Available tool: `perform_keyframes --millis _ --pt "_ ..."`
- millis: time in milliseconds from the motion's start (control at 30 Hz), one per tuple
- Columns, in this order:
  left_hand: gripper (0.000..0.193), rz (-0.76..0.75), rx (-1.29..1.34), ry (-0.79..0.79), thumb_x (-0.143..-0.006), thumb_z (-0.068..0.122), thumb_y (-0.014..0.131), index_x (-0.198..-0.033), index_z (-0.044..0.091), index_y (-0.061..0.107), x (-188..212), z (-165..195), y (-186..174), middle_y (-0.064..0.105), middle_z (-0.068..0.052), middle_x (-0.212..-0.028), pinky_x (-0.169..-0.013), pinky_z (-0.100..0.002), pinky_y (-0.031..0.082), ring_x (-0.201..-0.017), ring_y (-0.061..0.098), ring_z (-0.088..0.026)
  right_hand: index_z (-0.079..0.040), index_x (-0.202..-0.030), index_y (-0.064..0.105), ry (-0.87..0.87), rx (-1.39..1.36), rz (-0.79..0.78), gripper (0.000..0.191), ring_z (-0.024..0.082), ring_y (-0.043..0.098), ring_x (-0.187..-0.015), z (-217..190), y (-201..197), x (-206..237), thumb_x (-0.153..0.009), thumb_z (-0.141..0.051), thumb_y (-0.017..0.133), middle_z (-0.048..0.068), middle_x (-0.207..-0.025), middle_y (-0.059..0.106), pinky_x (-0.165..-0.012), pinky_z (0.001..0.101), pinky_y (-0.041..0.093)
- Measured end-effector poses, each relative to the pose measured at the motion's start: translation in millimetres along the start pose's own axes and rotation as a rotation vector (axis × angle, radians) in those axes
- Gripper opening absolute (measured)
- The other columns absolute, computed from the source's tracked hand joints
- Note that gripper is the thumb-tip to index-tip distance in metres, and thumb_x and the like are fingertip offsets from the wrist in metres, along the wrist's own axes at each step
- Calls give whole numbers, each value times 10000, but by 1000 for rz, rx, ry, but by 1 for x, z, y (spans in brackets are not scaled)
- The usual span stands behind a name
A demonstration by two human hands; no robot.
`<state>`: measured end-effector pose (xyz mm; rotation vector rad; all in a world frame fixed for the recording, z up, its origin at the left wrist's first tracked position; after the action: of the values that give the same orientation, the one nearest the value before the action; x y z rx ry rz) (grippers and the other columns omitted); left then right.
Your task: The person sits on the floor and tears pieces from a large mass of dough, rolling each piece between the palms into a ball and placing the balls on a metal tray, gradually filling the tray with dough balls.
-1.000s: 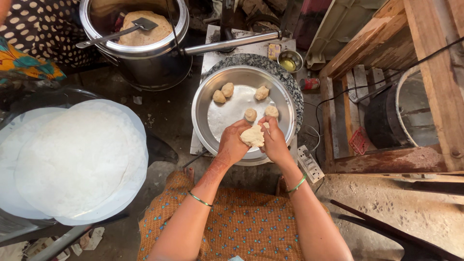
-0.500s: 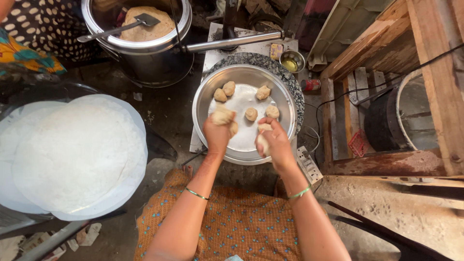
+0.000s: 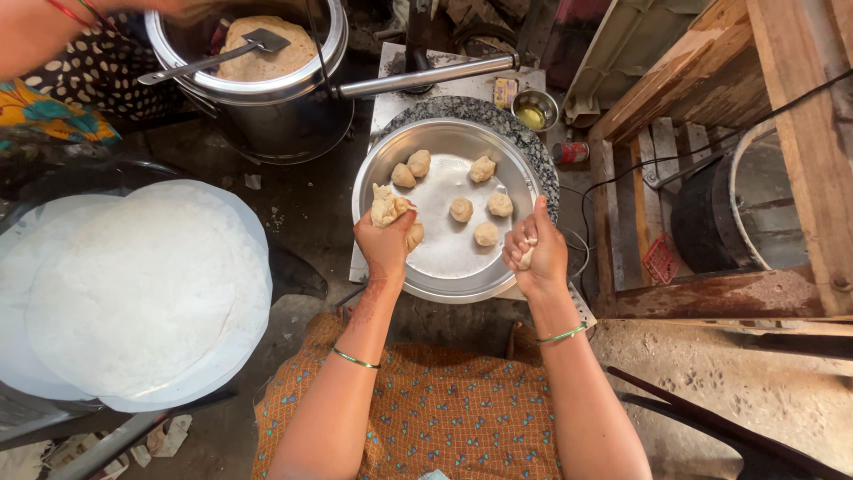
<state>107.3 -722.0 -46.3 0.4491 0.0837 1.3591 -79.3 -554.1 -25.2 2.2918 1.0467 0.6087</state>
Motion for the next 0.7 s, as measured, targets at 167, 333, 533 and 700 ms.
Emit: perform_keyframes --millis 167,333,533,700 --pt "157 78 87 36 -806 -24 783 -954 -15 731 -5 5 -7 734 -41 -888 -690 -284 545 -762 680 -123 -143 -1067 618 26 325 169 179 166 679 -887 -9 4 1 -905 -217 600 49 -979 669 -720 328 618" --pt "153 164 136 146 -849 -13 785 -972 -17 695 -7 24 -14 707 -33 -915 -729 -274 525 -802 647 -113 -44 -1157 664 149 -121 111 254 221 653 -948 -16 6 2 -1024 -255 614 128 -1102 661 -723 294 580" --pt "121 128 291 223 -865 -37 746 -950 -9 665 0 31 -15 671 -33 -893 -745 -267 514 -797 630 -121 -94 -857 577 229 -379 249 269 204 645 -825 0 -28 -11 -970 -328 647 95 -929 654 -674 266 575" --pt "133 97 278 216 -847 -52 731 -955 -7 667 1 24 -13 669 -38 -897 -761 -274 508 -809 629 -133 -158 -621 478 24 -319 5 607 148 490 -514 -7 -39 -17 -1045 -540 684 18 -611 511 -410 264 449"
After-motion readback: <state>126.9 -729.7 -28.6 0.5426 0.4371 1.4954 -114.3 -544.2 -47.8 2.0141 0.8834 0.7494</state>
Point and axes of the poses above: each hand's wrist, its own x-axis away from the middle knuckle, its own y-axis out of the palm, z = x × y, the point moved 4 cm from there along -x, towards the middle knuckle
